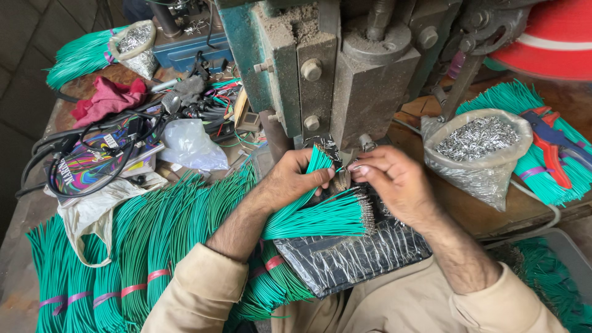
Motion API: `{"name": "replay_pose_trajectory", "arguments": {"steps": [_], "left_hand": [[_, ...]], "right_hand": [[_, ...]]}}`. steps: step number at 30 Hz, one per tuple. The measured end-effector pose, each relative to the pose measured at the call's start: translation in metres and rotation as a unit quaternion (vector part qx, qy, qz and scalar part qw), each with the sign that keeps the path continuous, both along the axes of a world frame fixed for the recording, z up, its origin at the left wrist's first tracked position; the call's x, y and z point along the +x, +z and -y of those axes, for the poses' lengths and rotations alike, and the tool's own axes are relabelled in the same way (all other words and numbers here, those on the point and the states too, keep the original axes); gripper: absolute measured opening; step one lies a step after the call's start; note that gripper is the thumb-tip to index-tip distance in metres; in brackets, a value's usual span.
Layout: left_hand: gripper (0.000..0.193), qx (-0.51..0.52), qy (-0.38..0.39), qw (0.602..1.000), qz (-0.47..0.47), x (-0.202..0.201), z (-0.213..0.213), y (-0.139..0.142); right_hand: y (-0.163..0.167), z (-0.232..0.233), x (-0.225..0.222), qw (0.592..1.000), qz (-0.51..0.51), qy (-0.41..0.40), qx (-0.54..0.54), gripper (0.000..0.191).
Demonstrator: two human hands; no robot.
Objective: The person crimps metal terminal connectors onto the ends of green insulated wires using a bench-mounted press machine. They insert a wire end with a terminal into the press die, operate the press to crimp it, then move the finished wire aside and take the next wire, repeating the cycle.
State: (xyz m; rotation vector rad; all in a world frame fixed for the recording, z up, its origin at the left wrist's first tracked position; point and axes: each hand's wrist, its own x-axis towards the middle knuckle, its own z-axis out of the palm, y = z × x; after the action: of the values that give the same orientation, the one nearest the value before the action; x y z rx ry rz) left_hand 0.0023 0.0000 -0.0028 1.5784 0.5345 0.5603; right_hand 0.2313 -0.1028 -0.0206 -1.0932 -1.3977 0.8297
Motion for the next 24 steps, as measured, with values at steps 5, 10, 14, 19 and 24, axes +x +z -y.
{"name": "replay_pose_trajectory", "arguments": {"steps": [5, 10, 14, 19, 24], "left_hand": [[0.013, 0.009, -0.003, 1.000, 0.003, 0.000, 0.000, 0.000], [0.014, 0.022, -0.003, 1.000, -0.010, 0.001, 0.000, 0.001], [0.014, 0.007, -0.004, 1.000, 0.000, 0.000, 0.000, 0.002], [0.015, 0.021, -0.004, 1.000, -0.017, 0.001, 0.001, 0.001], [0.015, 0.011, 0.009, 1.000, -0.019, -0.001, 0.001, 0.002]], "right_hand": [[0.001, -0.006, -0.008, 0.999, 0.024, -0.017, -0.014, 0.011], [-0.006, -0.010, -0.004, 0.994, 0.089, -0.043, -0.037, 0.013], [-0.010, -0.015, 0.000, 0.996, 0.063, -0.041, -0.048, 0.013], [-0.012, -0.017, 0.003, 0.994, 0.100, -0.040, -0.030, 0.012], [-0.006, -0.010, -0.003, 0.999, 0.017, -0.006, -0.044, 0.016]]}}
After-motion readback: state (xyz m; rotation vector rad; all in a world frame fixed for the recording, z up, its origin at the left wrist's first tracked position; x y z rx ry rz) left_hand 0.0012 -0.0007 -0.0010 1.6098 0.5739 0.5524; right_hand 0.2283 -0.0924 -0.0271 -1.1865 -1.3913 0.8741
